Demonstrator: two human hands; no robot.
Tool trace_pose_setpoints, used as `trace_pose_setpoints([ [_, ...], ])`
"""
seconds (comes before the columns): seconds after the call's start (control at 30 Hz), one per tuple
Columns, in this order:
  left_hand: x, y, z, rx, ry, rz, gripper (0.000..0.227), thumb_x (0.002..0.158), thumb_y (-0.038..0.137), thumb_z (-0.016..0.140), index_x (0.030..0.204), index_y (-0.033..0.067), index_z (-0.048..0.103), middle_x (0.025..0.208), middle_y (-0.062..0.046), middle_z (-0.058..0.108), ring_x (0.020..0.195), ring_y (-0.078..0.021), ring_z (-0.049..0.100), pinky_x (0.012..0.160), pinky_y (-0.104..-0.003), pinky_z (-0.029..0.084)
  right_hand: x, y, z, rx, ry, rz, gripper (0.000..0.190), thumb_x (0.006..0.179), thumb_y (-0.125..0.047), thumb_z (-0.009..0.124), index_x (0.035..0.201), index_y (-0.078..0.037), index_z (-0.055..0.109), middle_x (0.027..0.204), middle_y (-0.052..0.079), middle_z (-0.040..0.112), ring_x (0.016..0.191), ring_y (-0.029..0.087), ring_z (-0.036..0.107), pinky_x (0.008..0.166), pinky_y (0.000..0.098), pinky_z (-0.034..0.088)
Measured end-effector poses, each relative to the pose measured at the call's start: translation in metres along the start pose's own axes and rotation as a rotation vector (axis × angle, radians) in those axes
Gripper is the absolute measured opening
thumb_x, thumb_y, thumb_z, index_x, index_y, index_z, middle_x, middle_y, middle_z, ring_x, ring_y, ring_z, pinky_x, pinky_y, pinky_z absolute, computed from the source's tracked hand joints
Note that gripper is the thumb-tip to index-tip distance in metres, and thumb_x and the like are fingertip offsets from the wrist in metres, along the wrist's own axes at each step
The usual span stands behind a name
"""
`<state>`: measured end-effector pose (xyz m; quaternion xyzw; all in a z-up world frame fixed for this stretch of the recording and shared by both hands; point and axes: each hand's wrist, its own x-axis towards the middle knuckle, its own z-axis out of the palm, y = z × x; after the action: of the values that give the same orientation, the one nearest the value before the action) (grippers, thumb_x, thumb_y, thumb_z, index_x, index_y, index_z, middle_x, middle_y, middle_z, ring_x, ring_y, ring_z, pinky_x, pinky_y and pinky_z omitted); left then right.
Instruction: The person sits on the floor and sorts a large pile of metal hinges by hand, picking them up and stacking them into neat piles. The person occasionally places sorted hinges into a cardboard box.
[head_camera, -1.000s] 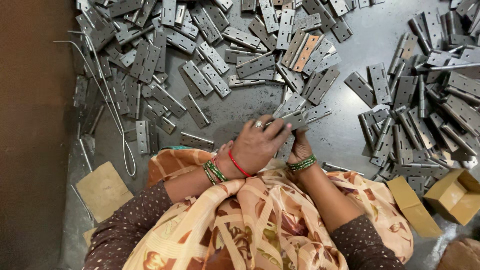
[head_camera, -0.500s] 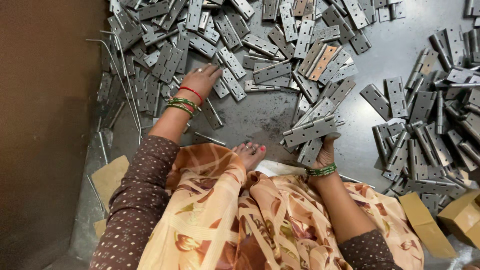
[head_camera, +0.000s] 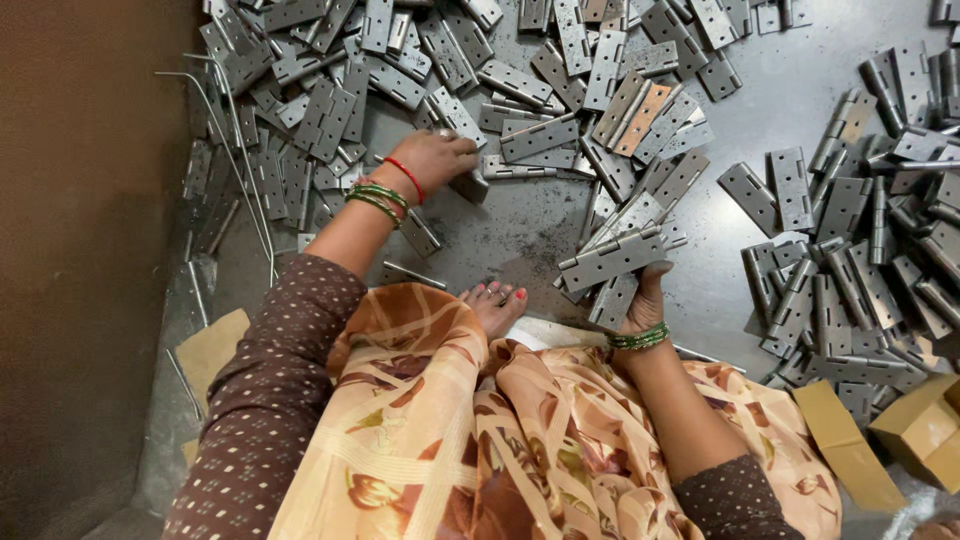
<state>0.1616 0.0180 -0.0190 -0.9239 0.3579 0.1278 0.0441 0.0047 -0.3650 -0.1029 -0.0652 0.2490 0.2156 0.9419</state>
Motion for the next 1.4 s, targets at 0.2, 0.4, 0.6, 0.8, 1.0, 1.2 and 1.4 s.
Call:
trace_pose_setpoints([
  [0.2,0.011,0.008,0.008,0.137,0.04,0.085,0.029,0.087,0.015,0.057,0.114,0.0253,0.066,0.114,0.0,0.066,0.113,-0.0227,0.066,0.09,-0.039,0.049,-0.003,-0.001,-0.007,0.012,-0.011,-0.018,0.065,0.077,-0.049,0.087,0.128,-0.014,0.068,0.127,0.003,0.072,0.119,0.025,0.068,0.109,0.0455,0.054],
  [0.4,-0.001,-0.003,0.01,0.037,-0.095,0.053,0.022,0.097,0.012,0.054,0.115,0.021,0.063,0.102,-0.002,0.071,0.104,-0.0236,0.07,0.096,-0.04,0.05,0.0,0.001,-0.003,-0.011,-0.014,-0.027,0.064,0.076,-0.049,0.087,0.125,-0.014,0.068,0.125,0.003,0.072,0.118,0.025,0.068,0.107,0.0465,0.054],
  [0.6,0.027,-0.017,0.002,0.129,-0.024,-0.11,0.042,0.092,0.01,0.06,0.131,0.0215,0.061,0.108,-0.005,0.07,0.105,-0.0266,0.069,0.09,-0.041,0.053,-0.006,0.0,0.0,-0.002,0.013,-0.011,0.066,0.075,-0.049,0.088,0.125,-0.011,0.068,0.121,0.004,0.072,0.116,0.024,0.068,0.106,0.0424,0.055],
  [0.8,0.047,-0.022,-0.007,0.125,-0.135,-0.11,0.042,0.09,0.01,0.065,0.13,0.0224,0.06,0.136,-0.003,0.059,0.129,-0.0246,0.058,0.099,-0.042,0.05,-0.003,-0.001,0.0,0.001,0.041,-0.018,0.064,0.076,-0.049,0.088,0.125,-0.014,0.067,0.122,0.002,0.072,0.115,0.023,0.068,0.106,0.0425,0.055],
  [1.0,0.039,-0.026,-0.002,0.042,-0.128,-0.133,0.066,0.085,0.002,0.066,0.144,0.0246,0.052,0.146,-0.003,0.053,0.134,-0.0242,0.052,0.104,-0.043,0.044,-0.001,-0.002,-0.004,-0.019,0.026,-0.011,0.066,0.076,-0.05,0.087,0.126,-0.012,0.067,0.122,0.003,0.072,0.116,0.025,0.067,0.106,0.0444,0.054],
  [1.2,0.046,-0.025,-0.003,0.147,-0.144,-0.115,0.049,0.087,0.008,0.065,0.134,0.0201,0.059,0.139,-0.005,0.056,0.136,-0.0256,0.051,0.109,-0.046,0.041,-0.003,0.0,0.0,-0.034,0.005,-0.021,0.069,0.076,-0.05,0.087,0.129,-0.013,0.066,0.126,0.003,0.071,0.12,0.025,0.066,0.109,0.0438,0.052],
  [1.4,0.037,-0.025,-0.004,0.134,-0.05,0.03,0.031,0.086,0.008,0.066,0.115,0.0185,0.065,0.118,-0.003,0.067,0.124,-0.0249,0.061,0.116,-0.045,0.04,-0.006,0.0,0.016,-0.037,0.006,0.013,0.073,0.072,-0.051,0.088,0.129,-0.012,0.065,0.126,0.005,0.071,0.119,0.026,0.066,0.109,0.0455,0.052],
])
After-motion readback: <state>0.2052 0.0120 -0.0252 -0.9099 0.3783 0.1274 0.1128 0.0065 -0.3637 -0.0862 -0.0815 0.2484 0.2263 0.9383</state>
